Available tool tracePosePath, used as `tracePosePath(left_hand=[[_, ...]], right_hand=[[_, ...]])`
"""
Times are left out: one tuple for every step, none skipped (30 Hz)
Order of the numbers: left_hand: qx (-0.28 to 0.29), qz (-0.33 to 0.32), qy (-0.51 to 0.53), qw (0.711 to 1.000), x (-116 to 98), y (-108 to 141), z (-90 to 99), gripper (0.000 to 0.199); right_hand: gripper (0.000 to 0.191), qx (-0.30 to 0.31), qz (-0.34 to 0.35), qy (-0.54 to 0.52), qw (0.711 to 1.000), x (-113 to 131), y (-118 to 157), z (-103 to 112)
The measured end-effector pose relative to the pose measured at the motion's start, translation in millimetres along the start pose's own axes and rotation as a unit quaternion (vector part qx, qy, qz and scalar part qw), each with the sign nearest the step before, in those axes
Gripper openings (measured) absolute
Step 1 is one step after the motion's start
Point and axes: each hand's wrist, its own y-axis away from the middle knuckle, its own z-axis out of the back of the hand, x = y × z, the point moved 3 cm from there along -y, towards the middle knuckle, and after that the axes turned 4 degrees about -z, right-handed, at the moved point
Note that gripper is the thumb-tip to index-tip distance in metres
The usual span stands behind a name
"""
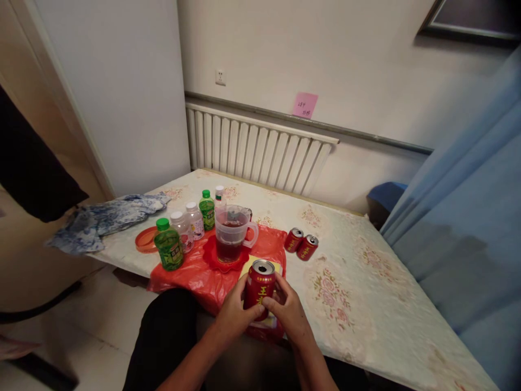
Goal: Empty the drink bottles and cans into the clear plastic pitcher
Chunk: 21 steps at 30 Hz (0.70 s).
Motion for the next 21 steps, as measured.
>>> tracePosePath(left_hand=[[-0.001, 0.003, 0.000, 1.000, -0.5, -0.2, -0.1, 0.073], [-0.002, 0.005, 0.000, 1.000, -1.0, -0.3, -0.2, 0.073], [-0.002, 0.006, 0.001, 1.000, -1.6, -0.5, -0.3, 0.074], [-0.002, 0.007, 0.003, 1.000, -2.1, -0.6, -0.4, 0.074], [-0.001, 0.007, 0.005, 1.000, -2.4, -0.7, -0.6, 0.073], [0.001, 0.007, 0.007, 1.000, -2.5, -0.7, -0.9, 0.073], [0.003, 0.008, 0.008, 1.000, -2.5, -0.7, -1.1, 0.074], [0.004, 0.011, 0.008, 1.000, -2.2, -0.6, -1.2, 0.074], [0.004, 0.014, 0.009, 1.000, -2.0, -0.6, -1.3, 0.074], [0.004, 0.016, 0.009, 1.000, -1.9, -0.5, -1.5, 0.074], [0.004, 0.016, 0.009, 1.000, -2.0, -0.5, -1.5, 0.074], [0.005, 0.016, 0.009, 1.000, -2.1, -0.6, -1.6, 0.073], [0.006, 0.016, 0.010, 1.000, -2.3, -0.7, -1.8, 0.072], [0.007, 0.015, 0.011, 1.000, -2.3, -0.7, -1.9, 0.072], [0.007, 0.015, 0.013, 1.000, -2.2, -0.8, -1.9, 0.072], [0.007, 0.017, 0.015, 1.000, -1.8, -0.8, -1.9, 0.073], [0.006, 0.019, 0.017, 1.000, -1.3, -0.8, -1.8, 0.074], [0.005, 0.020, 0.017, 1.000, -0.6, -0.8, -1.7, 0.075], [0.004, 0.021, 0.017, 1.000, 0.2, -0.7, -1.6, 0.075], [0.004, 0.022, 0.016, 1.000, 1.0, -0.6, -1.6, 0.075], [0.004, 0.023, 0.016, 1.000, 1.6, -0.5, -1.7, 0.075]], right_hand=[[0.069, -0.001, 0.001, 0.002, 1.000, 0.0, 0.0, 0.1], [0.069, -0.002, 0.001, 0.002, 1.000, 0.2, 0.0, 0.1], [0.069, -0.004, 0.001, 0.003, 1.000, 0.5, 0.1, 0.0], [0.069, -0.007, -0.001, 0.004, 1.000, 0.7, 0.3, 0.0], [0.069, -0.009, -0.004, 0.005, 1.000, 0.9, 0.4, -0.2], [0.070, -0.009, -0.006, 0.006, 1.000, 1.0, 0.5, -0.3], [0.070, -0.009, -0.007, 0.008, 1.000, 1.0, 0.6, -0.5], [0.071, -0.011, -0.009, 0.011, 1.000, 0.8, 0.5, -0.5], [0.072, -0.014, -0.011, 0.015, 1.000, 0.5, 0.4, -0.3], [0.073, -0.019, -0.012, 0.020, 1.000, 0.1, 0.2, 0.1], [0.073, -0.025, -0.013, 0.025, 0.999, -0.4, 0.0, 0.5], [0.073, -0.029, -0.013, 0.029, 0.999, -0.8, -0.1, 0.7], [0.074, -0.031, -0.013, 0.032, 0.999, -1.1, -0.3, 0.9], [0.074, -0.032, -0.013, 0.036, 0.999, -1.2, -0.3, 0.8], [0.074, -0.033, -0.014, 0.039, 0.999, -1.1, -0.3, 0.7], [0.075, -0.034, -0.015, 0.044, 0.998, -0.9, -0.2, 0.4], [0.075, -0.035, -0.016, 0.050, 0.998, -0.4, -0.1, 0.0], [0.075, -0.038, -0.017, 0.058, 0.997, 0.3, 0.1, -0.3], [0.074, -0.043, -0.018, 0.066, 0.997, 1.2, 0.4, -0.7], [0.074, -0.046, -0.018, 0.074, 0.996, 2.3, 0.7, -1.1], [0.073, -0.049, -0.018, 0.079, 0.996, 3.5, 1.0, -1.6]])
